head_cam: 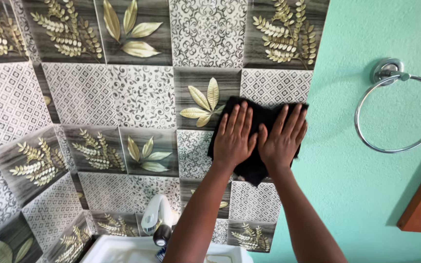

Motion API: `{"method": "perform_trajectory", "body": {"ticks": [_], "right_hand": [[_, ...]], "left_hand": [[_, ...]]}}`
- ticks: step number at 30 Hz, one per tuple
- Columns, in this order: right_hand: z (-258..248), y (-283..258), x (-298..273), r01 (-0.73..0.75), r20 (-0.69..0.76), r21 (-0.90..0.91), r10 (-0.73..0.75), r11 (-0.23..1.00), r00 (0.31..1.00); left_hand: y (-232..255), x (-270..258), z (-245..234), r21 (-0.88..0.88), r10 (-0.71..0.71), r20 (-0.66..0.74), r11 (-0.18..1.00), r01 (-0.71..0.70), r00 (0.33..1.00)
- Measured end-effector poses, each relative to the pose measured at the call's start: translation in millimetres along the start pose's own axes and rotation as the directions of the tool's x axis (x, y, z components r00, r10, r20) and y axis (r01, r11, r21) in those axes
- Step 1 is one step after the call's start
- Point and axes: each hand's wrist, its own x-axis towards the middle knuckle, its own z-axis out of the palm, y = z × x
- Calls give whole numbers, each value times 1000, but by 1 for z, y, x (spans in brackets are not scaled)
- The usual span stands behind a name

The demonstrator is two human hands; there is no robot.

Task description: The person wipes the tiled wall above a bathroom sink using a dark cloth. They rinse the cloth in the sink under running water and wring it out before resuming wiping the wall surface.

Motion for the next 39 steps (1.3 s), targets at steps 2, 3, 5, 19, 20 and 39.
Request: {"method": "perform_trajectory", "body": {"ticks": [2,3,5,19,20,39], "right_hand": [[5,2,-27,-8,13,-1,8,1000,1000],[9,3,-42,-12,28,-5,12,1000,1000],[18,6,-71,-21,55,-13,22,1000,998],[2,-24,38,154,25,20,-154,988,988],[-1,-30,67,174,13,25,-175,984,985],[-3,-139,211,366,-157,30,-357,930,921]], "left_hand": [[2,-23,8,20,25,29,999,-26,999],[3,-36,13,29,38,46,999,-39,998],[3,-63,22,16,65,99,998,-67,993],[-54,46,-24,108,200,154,970,-218,968],[-63,66,-33,83,184,91,978,-191,979],[-161,156,-79,101,-160,-202,978,184,966]]}}
